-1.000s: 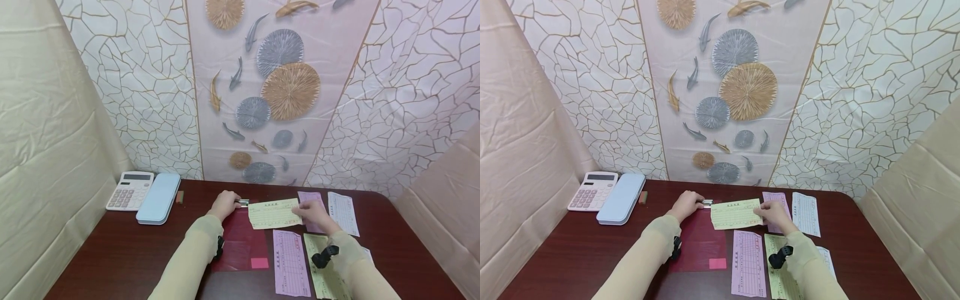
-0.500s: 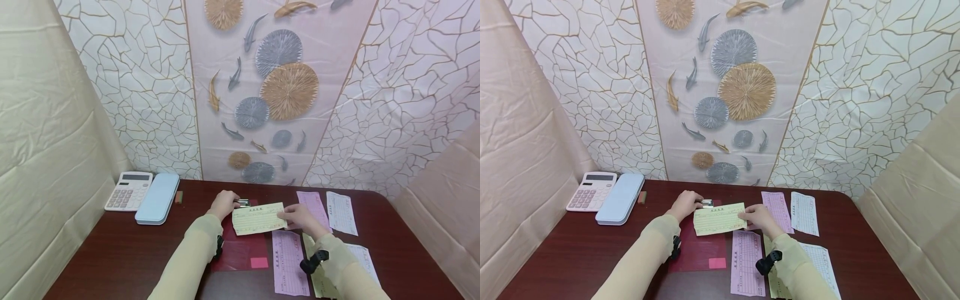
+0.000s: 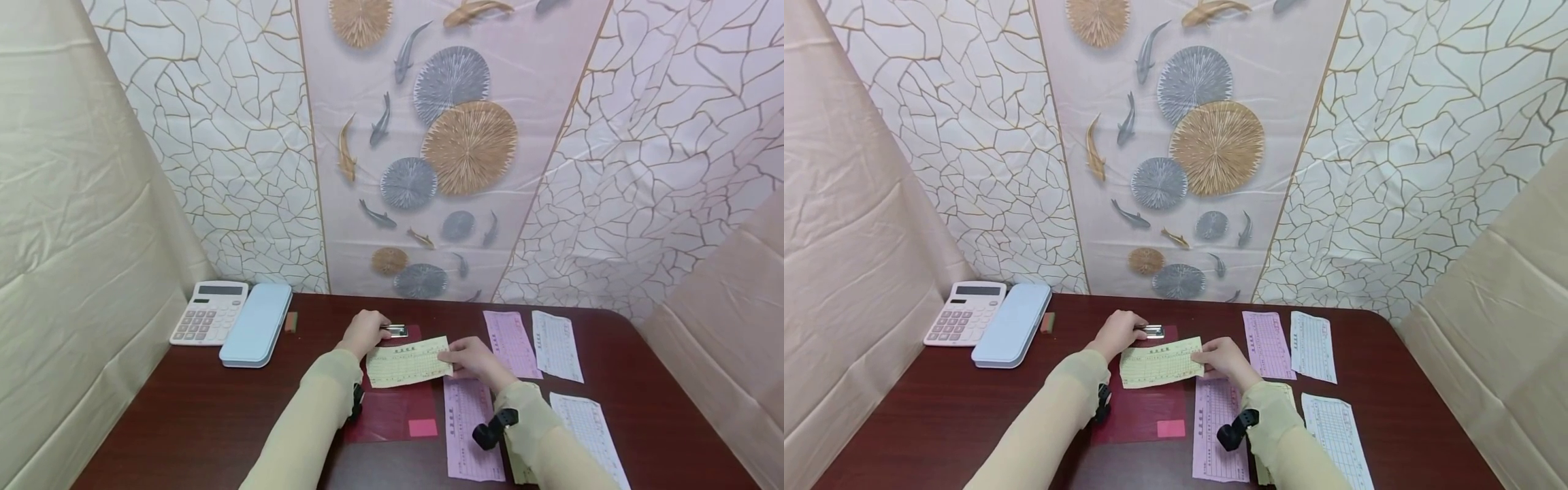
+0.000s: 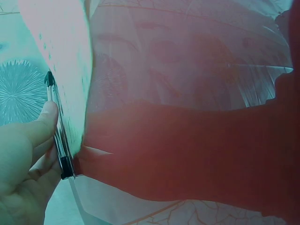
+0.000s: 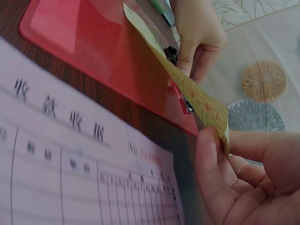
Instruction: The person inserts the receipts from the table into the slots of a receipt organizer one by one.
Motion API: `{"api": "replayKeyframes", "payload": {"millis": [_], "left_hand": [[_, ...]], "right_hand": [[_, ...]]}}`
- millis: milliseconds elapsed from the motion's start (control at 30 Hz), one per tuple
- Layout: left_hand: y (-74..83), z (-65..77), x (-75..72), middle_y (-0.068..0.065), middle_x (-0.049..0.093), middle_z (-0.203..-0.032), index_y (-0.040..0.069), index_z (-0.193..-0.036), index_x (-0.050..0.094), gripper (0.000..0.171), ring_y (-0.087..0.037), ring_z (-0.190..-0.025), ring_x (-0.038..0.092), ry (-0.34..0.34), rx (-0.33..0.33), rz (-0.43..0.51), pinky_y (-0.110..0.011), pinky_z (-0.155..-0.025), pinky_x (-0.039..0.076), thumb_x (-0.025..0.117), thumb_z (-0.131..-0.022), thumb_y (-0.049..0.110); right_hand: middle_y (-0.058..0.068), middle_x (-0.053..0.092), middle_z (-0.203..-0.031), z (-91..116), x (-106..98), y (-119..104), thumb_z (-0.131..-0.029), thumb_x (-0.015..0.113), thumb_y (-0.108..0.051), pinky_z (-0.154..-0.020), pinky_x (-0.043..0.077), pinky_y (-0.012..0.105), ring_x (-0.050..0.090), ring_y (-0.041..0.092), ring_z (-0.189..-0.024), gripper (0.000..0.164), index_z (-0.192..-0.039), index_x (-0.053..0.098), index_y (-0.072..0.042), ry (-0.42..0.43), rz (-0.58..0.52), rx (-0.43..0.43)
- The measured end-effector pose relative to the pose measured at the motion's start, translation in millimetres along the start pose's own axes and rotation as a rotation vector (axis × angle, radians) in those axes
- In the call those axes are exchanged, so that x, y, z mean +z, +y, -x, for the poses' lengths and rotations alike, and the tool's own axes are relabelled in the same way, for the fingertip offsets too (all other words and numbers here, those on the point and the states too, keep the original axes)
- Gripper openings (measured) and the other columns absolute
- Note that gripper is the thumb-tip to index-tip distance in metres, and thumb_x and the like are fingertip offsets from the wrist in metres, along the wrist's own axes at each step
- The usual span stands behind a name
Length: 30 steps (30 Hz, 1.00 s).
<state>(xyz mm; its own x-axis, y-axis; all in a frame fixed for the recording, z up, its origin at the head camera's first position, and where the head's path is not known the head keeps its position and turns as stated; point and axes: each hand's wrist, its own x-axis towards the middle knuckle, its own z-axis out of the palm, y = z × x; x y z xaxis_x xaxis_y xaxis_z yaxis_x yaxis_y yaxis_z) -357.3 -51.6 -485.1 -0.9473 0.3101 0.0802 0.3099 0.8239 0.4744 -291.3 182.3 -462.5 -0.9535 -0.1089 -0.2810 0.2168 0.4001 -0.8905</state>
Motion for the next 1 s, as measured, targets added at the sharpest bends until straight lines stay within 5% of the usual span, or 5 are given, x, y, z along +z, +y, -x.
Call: {"api": "replayKeyframes", "payload": {"millis": [500, 1000], "left_hand": [[-2.6, -2.0, 0.4, -0.004, 0.07, -0.109, 0.012, -0.111, 0.072, 0.028, -0.02, -0.102, 0.065, -0.01, -0.007, 0.01, -0.033, -0.082, 0.055, 0.07, -0.085, 0.022], [-3.1, -1.7, -1.4, -0.004, 0.069, -0.112, 0.012, -0.113, 0.072, 0.029, -0.02, -0.104, 0.064, -0.033, -0.022, 0.006, -0.033, -0.084, 0.054, 0.069, -0.086, 0.023]], "right_hand": [[0.008, 0.063, -0.069, -13, 28, -2, -0.088, 0.064, -0.002, -0.058, 0.058, 0.031, 0.06, 0.013, -0.056, 0.017, -0.096, 0.061, 0.013, -0.006, -0.131, 0.052], [0.01, 0.064, -0.07, -20, 42, -5, -0.088, 0.063, -0.005, -0.054, 0.057, 0.03, 0.061, 0.013, -0.055, 0.018, -0.094, 0.062, 0.011, 0.032, -0.1, 0.057]]}}
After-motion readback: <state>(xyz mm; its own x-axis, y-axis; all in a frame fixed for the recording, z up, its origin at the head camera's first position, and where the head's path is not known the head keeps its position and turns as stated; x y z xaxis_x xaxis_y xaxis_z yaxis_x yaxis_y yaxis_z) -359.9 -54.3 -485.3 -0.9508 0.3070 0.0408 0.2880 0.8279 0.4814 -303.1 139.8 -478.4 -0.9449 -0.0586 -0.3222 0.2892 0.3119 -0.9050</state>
